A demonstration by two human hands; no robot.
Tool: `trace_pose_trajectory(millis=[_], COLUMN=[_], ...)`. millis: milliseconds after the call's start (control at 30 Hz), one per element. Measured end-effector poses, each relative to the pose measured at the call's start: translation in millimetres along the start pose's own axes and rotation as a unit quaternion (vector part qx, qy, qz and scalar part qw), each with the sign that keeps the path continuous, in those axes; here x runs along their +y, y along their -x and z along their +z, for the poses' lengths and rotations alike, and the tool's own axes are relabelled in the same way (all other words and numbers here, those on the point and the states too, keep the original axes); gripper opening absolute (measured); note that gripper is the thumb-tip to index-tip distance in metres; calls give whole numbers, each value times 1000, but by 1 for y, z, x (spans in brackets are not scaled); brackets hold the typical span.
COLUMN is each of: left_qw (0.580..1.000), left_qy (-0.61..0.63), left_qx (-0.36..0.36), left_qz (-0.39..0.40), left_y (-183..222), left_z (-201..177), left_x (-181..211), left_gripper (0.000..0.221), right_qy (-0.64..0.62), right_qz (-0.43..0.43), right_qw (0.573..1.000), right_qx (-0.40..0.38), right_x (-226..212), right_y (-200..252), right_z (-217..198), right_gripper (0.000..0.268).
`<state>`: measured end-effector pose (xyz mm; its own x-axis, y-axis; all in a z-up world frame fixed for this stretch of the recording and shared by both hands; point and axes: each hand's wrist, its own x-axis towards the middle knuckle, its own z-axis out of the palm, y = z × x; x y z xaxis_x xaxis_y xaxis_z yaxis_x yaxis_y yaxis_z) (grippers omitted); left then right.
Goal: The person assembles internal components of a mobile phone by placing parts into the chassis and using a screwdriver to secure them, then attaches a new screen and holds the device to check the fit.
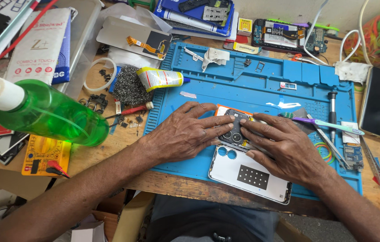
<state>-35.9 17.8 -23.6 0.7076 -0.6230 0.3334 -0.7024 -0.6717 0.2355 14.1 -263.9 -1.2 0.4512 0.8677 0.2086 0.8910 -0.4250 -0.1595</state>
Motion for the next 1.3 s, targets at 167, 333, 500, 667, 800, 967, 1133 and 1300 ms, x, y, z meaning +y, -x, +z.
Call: trace_pose_trajectory(millis=[167,333,500,667,800,967,1133,1300], left_qw=[996,999,999,1000,1000,1000,999,997], left_qy=[-78,-36,-32,6,-2,7,23,65], left_qx=[-15,-19,-15,-3,-20,-3,1,23], left_qz=[39,29,13,-4,-15,-17,-22,-34], left_y=[-2,0,1,2,4,4,3,-10], left_z=[-4,2,4,7,8,9,9,6], left_x=[-2,-5,-3,-2,-2,-2,0,-1], left_gripper=[46,45,47,46,50,49,46,32], right_qy=[18,-24,-13,-107,-108,-119,-165,-103], right_qz=[0,5,-7,22,61,77,131,104], right_qw=[1000,999,1000,994,992,990,977,986], right_qx=[-11,-31,-15,13,19,11,43,74], right_x=[-1,9,6,5,-4,-20,-14,-23], right_y=[0,4,1,-5,-12,-17,-13,-14], right_z=[-2,3,4,-3,-4,1,2,4], right_gripper=[49,52,48,35,39,48,42,40])
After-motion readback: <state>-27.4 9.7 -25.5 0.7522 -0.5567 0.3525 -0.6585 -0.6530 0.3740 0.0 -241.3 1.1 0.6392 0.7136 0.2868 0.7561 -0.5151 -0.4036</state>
